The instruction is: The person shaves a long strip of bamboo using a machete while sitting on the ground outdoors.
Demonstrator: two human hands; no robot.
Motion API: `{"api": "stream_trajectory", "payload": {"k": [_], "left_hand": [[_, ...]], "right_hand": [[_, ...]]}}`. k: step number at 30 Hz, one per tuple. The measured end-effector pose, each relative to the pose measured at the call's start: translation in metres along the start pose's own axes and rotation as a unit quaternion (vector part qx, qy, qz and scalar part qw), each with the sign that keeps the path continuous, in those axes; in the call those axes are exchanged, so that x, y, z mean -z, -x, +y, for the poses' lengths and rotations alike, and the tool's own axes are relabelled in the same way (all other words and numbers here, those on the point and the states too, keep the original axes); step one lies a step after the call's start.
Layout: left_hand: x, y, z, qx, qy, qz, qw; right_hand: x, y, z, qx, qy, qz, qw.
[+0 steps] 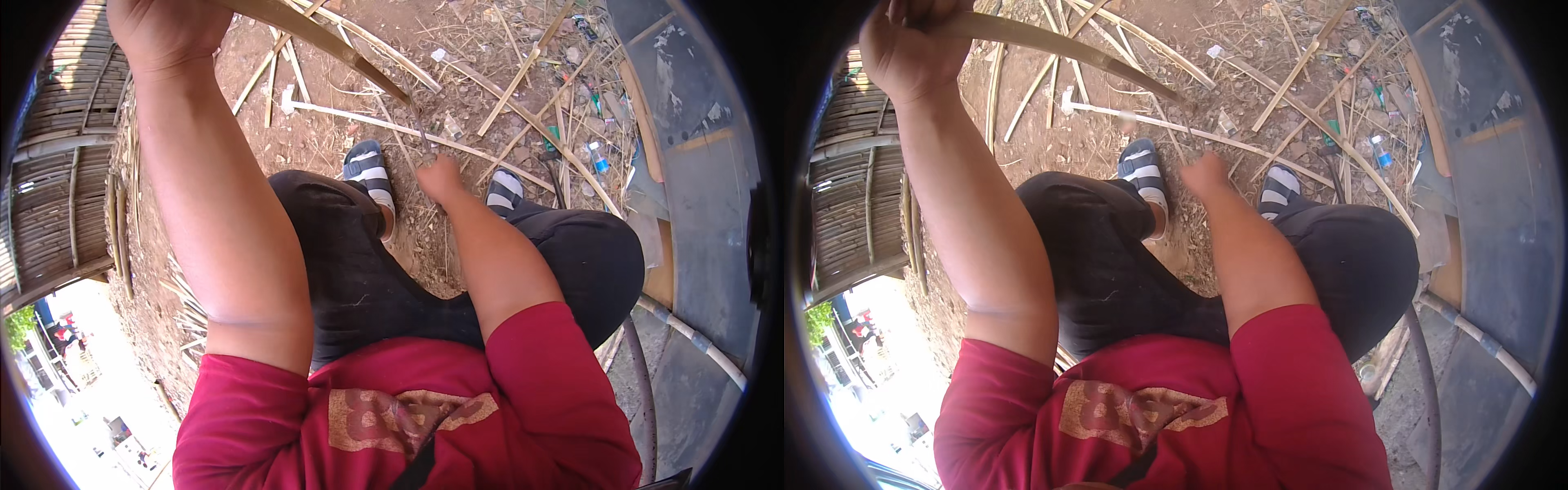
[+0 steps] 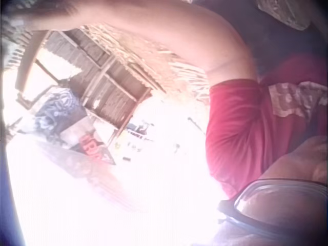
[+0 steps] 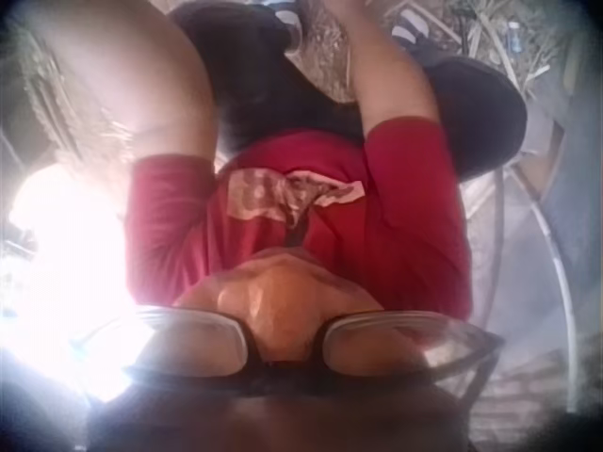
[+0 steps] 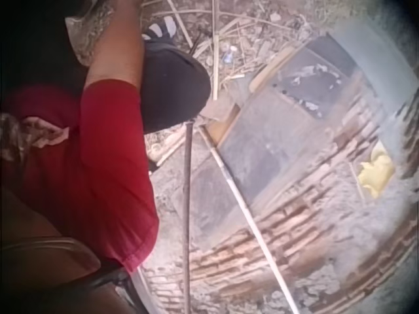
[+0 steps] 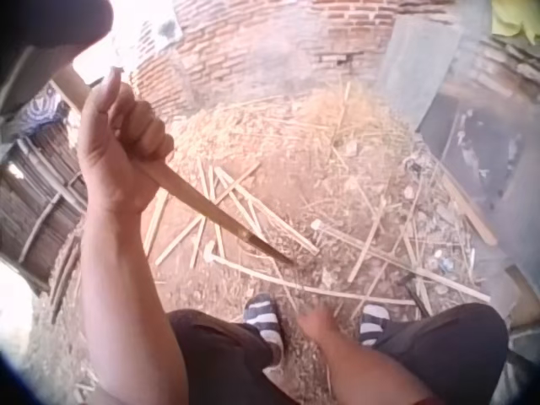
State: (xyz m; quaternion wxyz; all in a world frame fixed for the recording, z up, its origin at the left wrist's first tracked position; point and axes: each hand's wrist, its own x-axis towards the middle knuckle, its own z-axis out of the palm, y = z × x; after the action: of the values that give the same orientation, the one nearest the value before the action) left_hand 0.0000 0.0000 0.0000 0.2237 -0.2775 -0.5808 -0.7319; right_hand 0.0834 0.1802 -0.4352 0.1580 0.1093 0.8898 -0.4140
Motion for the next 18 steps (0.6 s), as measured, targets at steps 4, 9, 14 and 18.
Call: {"api": "stream_trajectory", "payload": {"k": [4,9,14,18], "left_hand": [[-0.011,0.002,-0.002,-0.001,-0.034,0.044,0.998],[-0.008,0.003,-0.003,-0.037,-0.069,0.019,0.997],[0.019,-0.011,-0.006,0.068,0.11,-0.001,0.992],[0.01,-0.011,-0.003,0.04,0.024,-0.04,0.998]], "right_hand": [[-0.001,0.004,0.002,-0.044,-0.018,-0.006,0.999],[0.025,0.03,-0.036,-0.012,-0.02,0.01,1.0],[0.038,0.022,-0.024,-0.036,0.073,-0.132,0.988],[0.026,0.026,-0.015,-0.082,0.053,-0.034,0.995]]}}
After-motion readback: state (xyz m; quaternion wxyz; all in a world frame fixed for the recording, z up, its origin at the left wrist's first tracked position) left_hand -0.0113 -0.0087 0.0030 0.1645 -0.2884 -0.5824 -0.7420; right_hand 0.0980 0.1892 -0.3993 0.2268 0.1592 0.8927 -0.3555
